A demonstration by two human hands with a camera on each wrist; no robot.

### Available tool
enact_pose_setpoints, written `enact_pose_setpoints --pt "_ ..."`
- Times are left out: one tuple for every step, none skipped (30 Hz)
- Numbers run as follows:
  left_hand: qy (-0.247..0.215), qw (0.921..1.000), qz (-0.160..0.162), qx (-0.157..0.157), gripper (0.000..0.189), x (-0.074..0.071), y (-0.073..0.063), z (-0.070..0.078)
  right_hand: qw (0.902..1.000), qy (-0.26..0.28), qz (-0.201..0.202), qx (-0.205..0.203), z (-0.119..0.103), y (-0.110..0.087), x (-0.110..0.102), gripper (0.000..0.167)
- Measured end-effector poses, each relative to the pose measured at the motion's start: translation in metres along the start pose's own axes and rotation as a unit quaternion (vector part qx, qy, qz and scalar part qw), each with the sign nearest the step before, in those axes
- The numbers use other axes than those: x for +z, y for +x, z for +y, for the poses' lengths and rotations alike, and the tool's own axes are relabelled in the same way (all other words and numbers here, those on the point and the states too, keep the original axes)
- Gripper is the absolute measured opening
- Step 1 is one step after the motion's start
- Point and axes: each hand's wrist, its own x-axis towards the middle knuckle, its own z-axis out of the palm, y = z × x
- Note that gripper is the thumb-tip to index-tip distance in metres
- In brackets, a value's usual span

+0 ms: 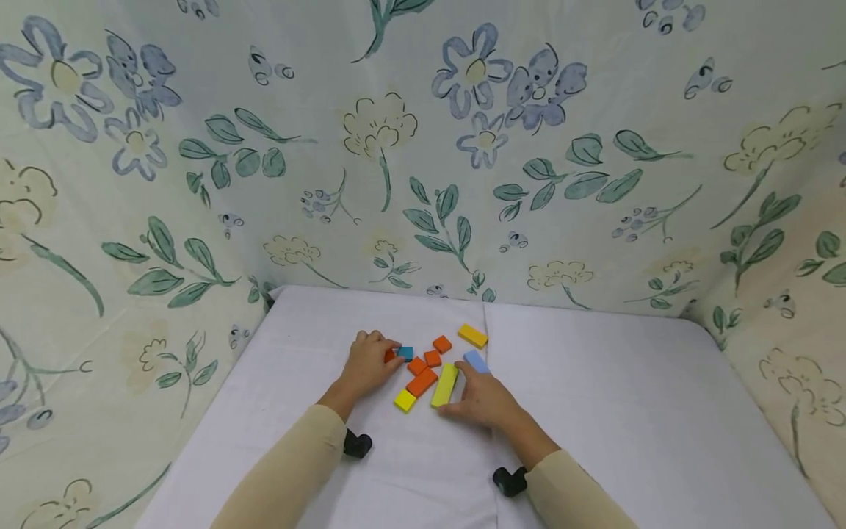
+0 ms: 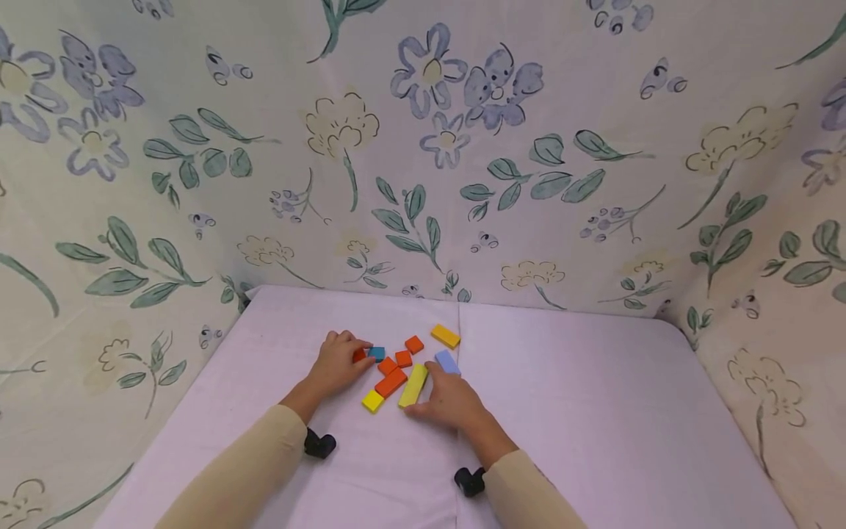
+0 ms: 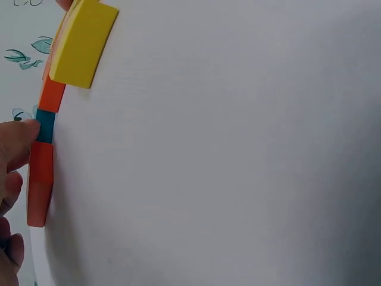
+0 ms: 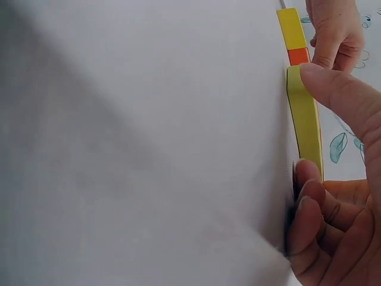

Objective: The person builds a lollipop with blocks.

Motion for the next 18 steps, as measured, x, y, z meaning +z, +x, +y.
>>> enact_pose_setpoints --pt "0.003 1.0 -0.001 0.001 0.039 -0.001 0.001 0.001 1.0 -0.002 0.0 0.002 0.0 0.001 0.0 0.103" --pt "0.008 1.0 -0.002 0.004 0.039 -0.001 0.001 0.001 1.0 -0.002 0.0 0.004 0.0 0.001 0.0 0.103" --pt "0.012 0.9999 -0.003 0.006 0.039 -0.002 0.002 0.002 1.0 -0.003 -0.001 0.006 0.0 0.001 0.001 0.103" --pt "0.014 0.9999 -0.005 0.008 0.039 -0.003 0.003 0.003 1.0 -0.002 -0.002 0.008 0.0 0.002 0.001 0.104" --pt "0.016 0.9998 -0.007 0.01 0.039 -0.004 0.003 0.004 0.9999 -0.002 -0.003 0.011 0.0 0.002 0.001 0.104" --pt "0.018 0.9997 -0.009 0.011 0.038 -0.005 0.004 0.004 0.9999 -0.004 -0.004 0.013 0.0 0.002 0.001 0.104" --pt "0.02 0.9997 -0.012 0.011 0.038 -0.006 0.005 0.005 0.9999 -0.006 -0.003 0.013 -0.001 0.002 0.002 0.104" --pt "0.022 0.9996 -0.014 0.01 0.038 -0.007 0.005 0.006 0.9998 -0.009 -0.003 0.015 -0.001 0.003 0.002 0.104" --pt "0.024 0.9995 -0.017 0.009 0.038 -0.008 0.006 0.007 0.9998 -0.013 -0.002 0.014 -0.001 0.002 0.002 0.103" --pt "0.027 0.9994 -0.02 0.009 0.037 -0.009 0.006 0.007 0.9998 -0.017 -0.002 0.013 -0.001 0.002 0.002 0.103" --pt "0.033 0.9992 -0.022 0.009 0.038 -0.009 0.007 0.008 0.9997 -0.022 -0.003 0.01 -0.001 0.002 0.002 0.102" --pt "0.039 0.9989 -0.024 0.01 0.038 -0.01 0.007 0.008 0.9996 -0.026 -0.003 0.006 -0.001 0.002 0.001 0.102" --pt "0.043 0.9987 -0.025 0.01 0.037 -0.01 0.007 0.009 0.9996 -0.029 -0.004 0.001 -0.001 0.001 0.001 0.101" --pt "0.046 0.9986 -0.026 0.009 0.037 -0.011 0.007 0.009 0.9995 -0.03 -0.007 -0.004 -0.001 0.0 0.0 0.101" --pt "0.049 0.9984 -0.027 0.009 0.037 -0.011 0.008 0.01 0.9995 -0.029 -0.009 -0.011 -0.001 -0.002 0.0 0.1" --pt "0.052 0.9982 -0.028 0.008 0.037 -0.011 0.008 0.01 0.9994 -0.027 -0.014 -0.015 -0.001 -0.004 -0.001 0.099" --pt "0.053 0.9981 -0.029 0.006 0.037 -0.011 0.008 0.011 0.9993 -0.025 -0.018 -0.021 -0.001 -0.005 -0.001 0.098" --pt "0.053 0.9982 -0.029 0.003 0.037 -0.011 0.008 0.011 0.9991 -0.023 -0.023 -0.027 0.0 -0.007 -0.002 0.097"
